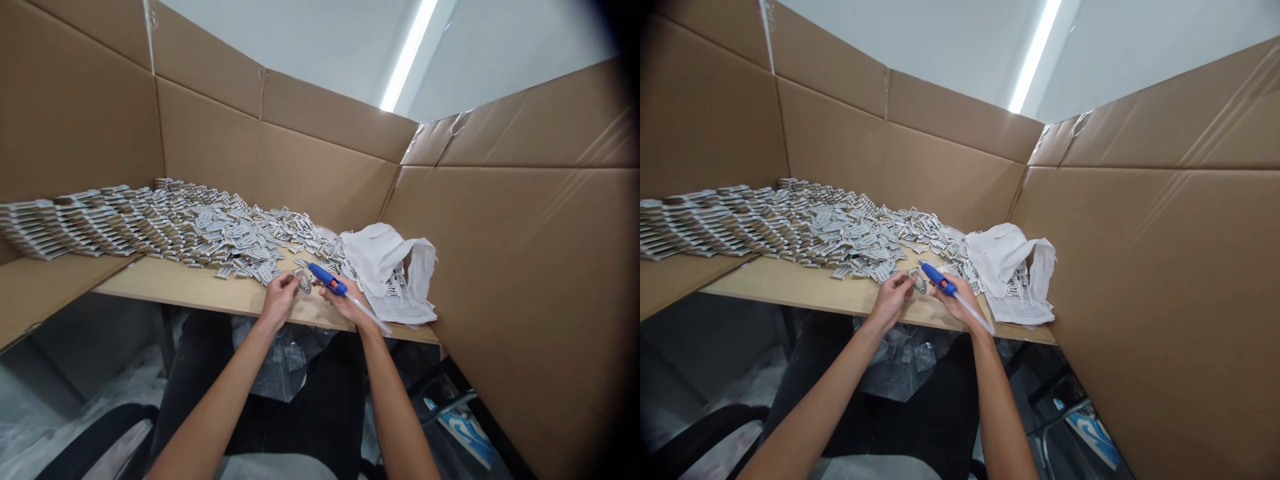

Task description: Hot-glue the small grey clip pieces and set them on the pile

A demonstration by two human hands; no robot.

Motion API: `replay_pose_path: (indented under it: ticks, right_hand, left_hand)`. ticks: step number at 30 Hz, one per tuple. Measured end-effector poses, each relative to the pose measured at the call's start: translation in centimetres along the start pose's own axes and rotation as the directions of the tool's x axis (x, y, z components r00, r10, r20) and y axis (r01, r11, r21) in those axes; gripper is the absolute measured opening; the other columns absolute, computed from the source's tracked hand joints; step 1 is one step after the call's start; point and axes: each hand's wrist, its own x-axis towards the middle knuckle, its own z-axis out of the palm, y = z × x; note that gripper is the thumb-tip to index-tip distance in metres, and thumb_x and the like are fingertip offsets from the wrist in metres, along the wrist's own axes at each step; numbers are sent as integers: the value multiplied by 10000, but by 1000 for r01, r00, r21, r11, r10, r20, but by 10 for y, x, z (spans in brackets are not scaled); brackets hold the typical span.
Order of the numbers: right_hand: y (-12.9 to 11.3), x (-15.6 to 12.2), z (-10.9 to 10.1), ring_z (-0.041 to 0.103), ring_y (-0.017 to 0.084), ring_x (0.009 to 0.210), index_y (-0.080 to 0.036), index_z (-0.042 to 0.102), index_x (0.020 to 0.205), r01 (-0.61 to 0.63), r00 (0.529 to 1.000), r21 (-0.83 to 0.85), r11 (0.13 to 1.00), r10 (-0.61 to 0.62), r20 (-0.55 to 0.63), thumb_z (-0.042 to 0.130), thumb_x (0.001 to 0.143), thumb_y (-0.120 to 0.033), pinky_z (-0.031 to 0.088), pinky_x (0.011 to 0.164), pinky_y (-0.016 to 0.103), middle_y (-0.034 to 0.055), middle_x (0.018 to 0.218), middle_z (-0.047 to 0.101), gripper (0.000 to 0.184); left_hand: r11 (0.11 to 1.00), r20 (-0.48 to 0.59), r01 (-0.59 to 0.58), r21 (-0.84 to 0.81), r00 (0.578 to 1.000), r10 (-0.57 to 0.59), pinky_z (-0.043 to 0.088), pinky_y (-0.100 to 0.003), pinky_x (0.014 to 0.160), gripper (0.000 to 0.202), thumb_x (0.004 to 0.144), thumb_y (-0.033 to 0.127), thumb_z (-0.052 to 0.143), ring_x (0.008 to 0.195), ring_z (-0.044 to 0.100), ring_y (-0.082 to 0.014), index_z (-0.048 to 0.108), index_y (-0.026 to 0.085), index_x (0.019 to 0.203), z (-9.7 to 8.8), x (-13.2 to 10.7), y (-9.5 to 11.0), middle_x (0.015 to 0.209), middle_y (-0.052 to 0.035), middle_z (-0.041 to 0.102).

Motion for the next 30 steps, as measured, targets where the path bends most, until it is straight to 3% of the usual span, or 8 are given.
replay_pose_path:
  ticks: [6,10,23,30]
  right_hand:
    - [3,-5,-12,623,164,677,-210,715,806,-76,993,-11,997,77,93,592,874,-370,460,656,252,1,742,683,214]
    - [6,-5,-11,594,153,626,-218,715,829,-105,981,-47,993,111,160,581,895,-437,442,617,241,-9,686,653,265]
    - [1,-5,-13,578,178,624,-218,705,797,-155,978,-112,982,169,126,624,858,-535,463,627,277,10,671,657,333]
    - [1,-5,-12,527,152,591,-211,685,769,-171,974,-148,974,190,125,624,860,-523,404,586,259,-22,620,597,330]
  left_hand:
    - [977,-36,-89,194,995,98,311,-244,556,240,756,350,720,574,438,-112,590,179,650,-1,-2,-1,599,34,508]
    - [964,-18,-124,236,991,132,332,-254,582,256,759,341,701,583,443,-122,548,193,617,-1,-3,1,590,34,496]
    - [940,-29,-180,292,980,196,325,-255,575,283,781,339,687,582,442,-127,532,195,594,-2,-4,-1,570,32,469]
    - [938,-18,-180,297,981,194,339,-255,588,250,786,332,682,590,464,-130,569,191,612,-2,-2,-4,583,27,496]
